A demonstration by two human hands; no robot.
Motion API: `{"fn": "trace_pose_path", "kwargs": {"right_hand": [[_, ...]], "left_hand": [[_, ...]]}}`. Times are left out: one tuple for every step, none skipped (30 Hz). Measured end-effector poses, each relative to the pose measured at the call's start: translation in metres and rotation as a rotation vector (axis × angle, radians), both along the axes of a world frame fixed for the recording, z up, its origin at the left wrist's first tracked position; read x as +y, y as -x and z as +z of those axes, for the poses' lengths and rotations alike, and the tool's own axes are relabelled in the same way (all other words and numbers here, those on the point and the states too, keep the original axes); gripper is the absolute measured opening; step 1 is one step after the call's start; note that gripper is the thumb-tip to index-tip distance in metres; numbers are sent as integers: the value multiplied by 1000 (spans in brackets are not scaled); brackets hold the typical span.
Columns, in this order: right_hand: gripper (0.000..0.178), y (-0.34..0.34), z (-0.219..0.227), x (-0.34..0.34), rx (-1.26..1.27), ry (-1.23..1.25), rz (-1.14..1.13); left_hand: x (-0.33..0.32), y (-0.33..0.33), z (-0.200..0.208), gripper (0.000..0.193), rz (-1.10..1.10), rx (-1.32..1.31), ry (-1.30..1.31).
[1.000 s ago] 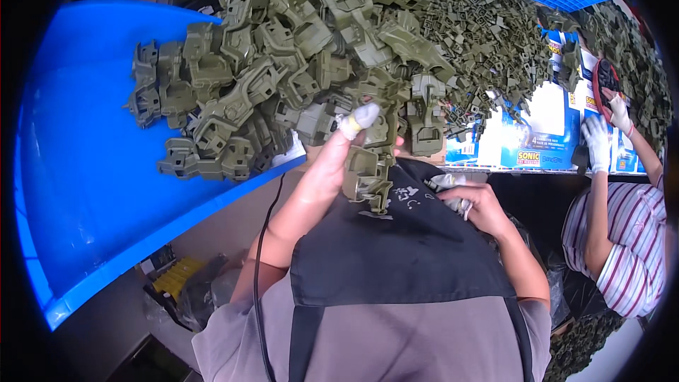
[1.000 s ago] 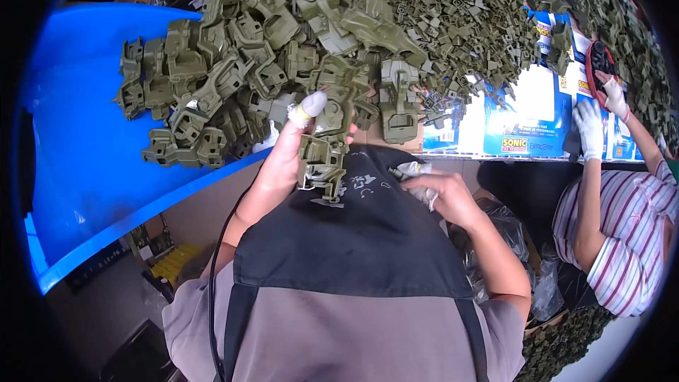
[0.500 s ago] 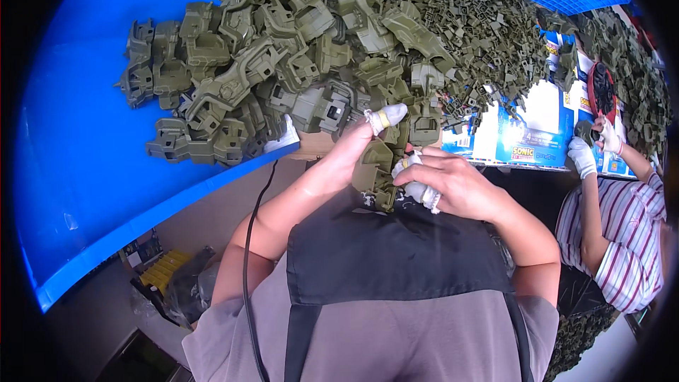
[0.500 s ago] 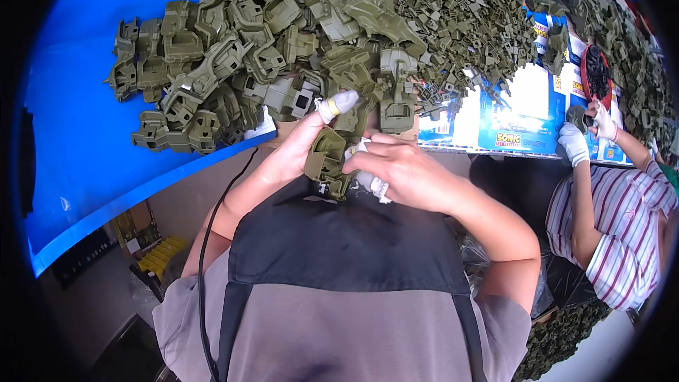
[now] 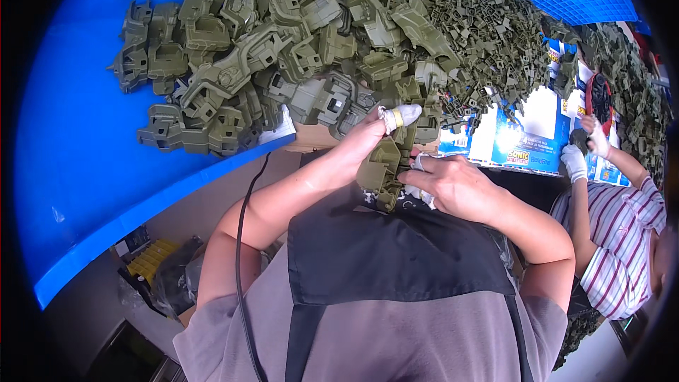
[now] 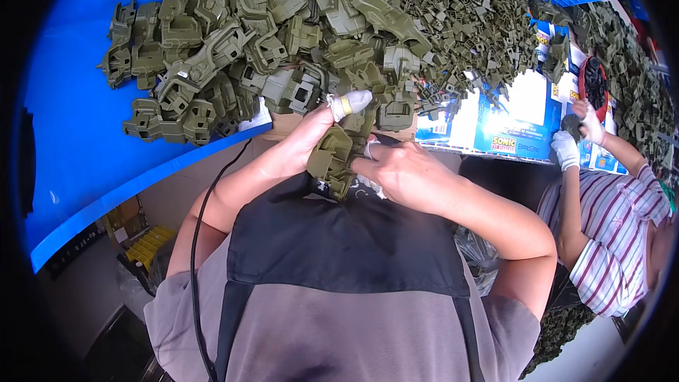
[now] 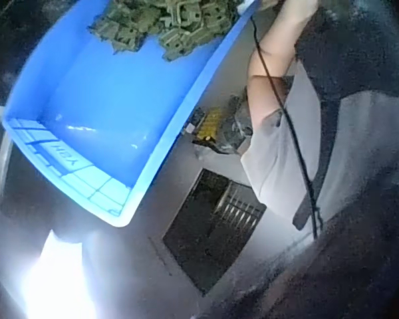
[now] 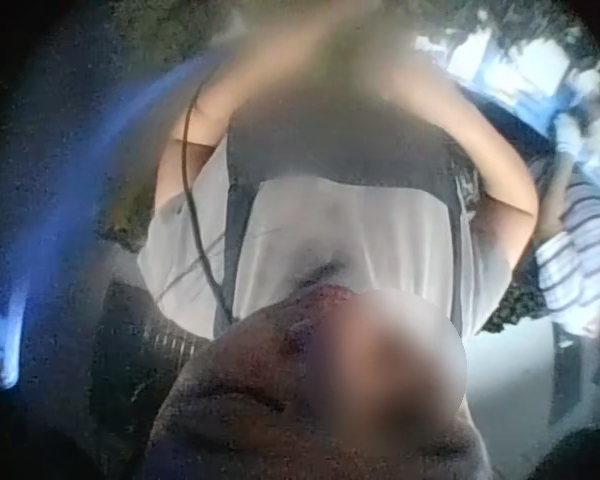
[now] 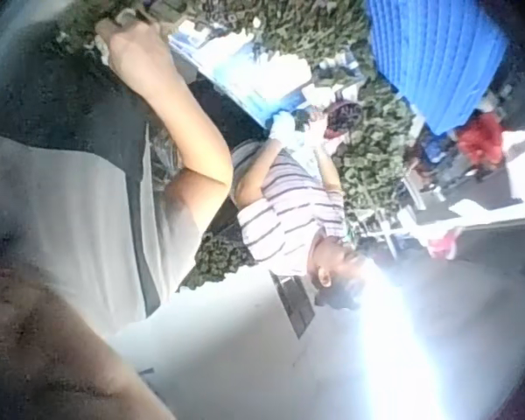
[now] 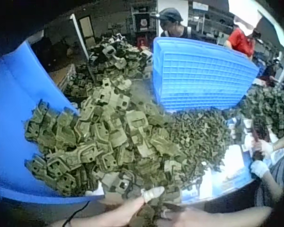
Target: The person repeatedly picks up small green plastic components from a large pile on a table and snaps them together by hand. They work continuously, handling the parts one at a time and placing the assembled units into a blue plastic bin.
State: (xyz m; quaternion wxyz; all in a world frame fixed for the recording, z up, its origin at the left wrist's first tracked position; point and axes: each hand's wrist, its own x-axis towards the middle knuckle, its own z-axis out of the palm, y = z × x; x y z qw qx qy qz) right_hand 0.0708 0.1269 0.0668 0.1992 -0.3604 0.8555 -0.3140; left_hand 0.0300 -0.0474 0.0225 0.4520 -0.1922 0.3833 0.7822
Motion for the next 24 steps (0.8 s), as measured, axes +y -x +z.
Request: {"fn": "trace_pose_path", "kwargs": {"right_hand": [[32, -1, -3, -1, 40, 8, 0], [32, 0, -3, -1, -17, 10, 6], [33, 2, -2, -2, -72, 12, 11], [33, 5, -2, -2, -128, 14, 16], [33, 6, -5, -3, -152, 48, 36], [34, 7, -10, -2, -170, 74, 50], [34, 8, -13, -1, -189, 100, 63], [34, 9, -15, 0, -180, 117, 53], [35, 12, -16, 0, -163, 134, 45], [35, 16, -13, 1, -147, 151, 39], [36, 32, -6, 11, -224, 250, 50], [37, 53, -20, 23, -90, 387, 32], [39, 74, -34, 35, -9, 316, -259], [41, 95, -45, 48, 28, 252, -553], [54, 109, -70, 56, 209, 109, -703], [61, 124, -113, 66, 374, 141, -667], [62, 130, -139, 67, 261, 186, -625], [64, 141, -153, 64, 147, 234, -567], [66, 145, -151, 67, 120, 210, -554], [68, 144, -148, 71, 94, 185, -546], [69, 142, -143, 69, 51, 212, -609], [69, 138, -141, 69, 165, 212, -648], [66, 132, -134, 67, 158, 308, -717], [63, 124, -117, 60, 97, 415, -789]], "left_hand": [[0, -1, -1, 34, -3, -13, 10], [-1, -1, -2, 34, -6, -25, 20], [-1, -2, -3, 34, -9, -36, 30], [-1, -4, -5, 35, 2, -22, 62], [-1, -7, -7, 37, 13, -8, 94], [1, -8, -8, 38, 18, 13, 119], [1, -9, -6, 37, 19, 15, 115], [-4, -12, -3, 36, 20, 18, 111], [-9, -11, 1, 35, 23, 28, 108], [-13, -8, 1, 38, 90, -1, 21], [-17, -7, -3, 41, 159, -31, -67], [-25, -3, -7, 45, 228, -51, -150], [-38, -1, -29, 56, 271, 23, -262], [-48, 8, -28, 56, 301, 137, -381], [-52, 17, -24, 54, 359, 174, -342], [-54, 26, -23, 53, 422, 212, -304], [-62, 32, -27, 49, 384, 278, -266], [-63, 34, -22, 46, 399, 279, -295], [-64, 35, -15, 46, 371, 379, -134], [-62, 37, -8, 47, 342, 475, 29], [-65, 39, -23, 47, 346, 558, 118], [-64, 40, -27, 47, 382, 589, 141], [-63, 41, -33, 45, 433, 571, 106], [-56, 41, -31, 45, 477, 617, 149]]}}
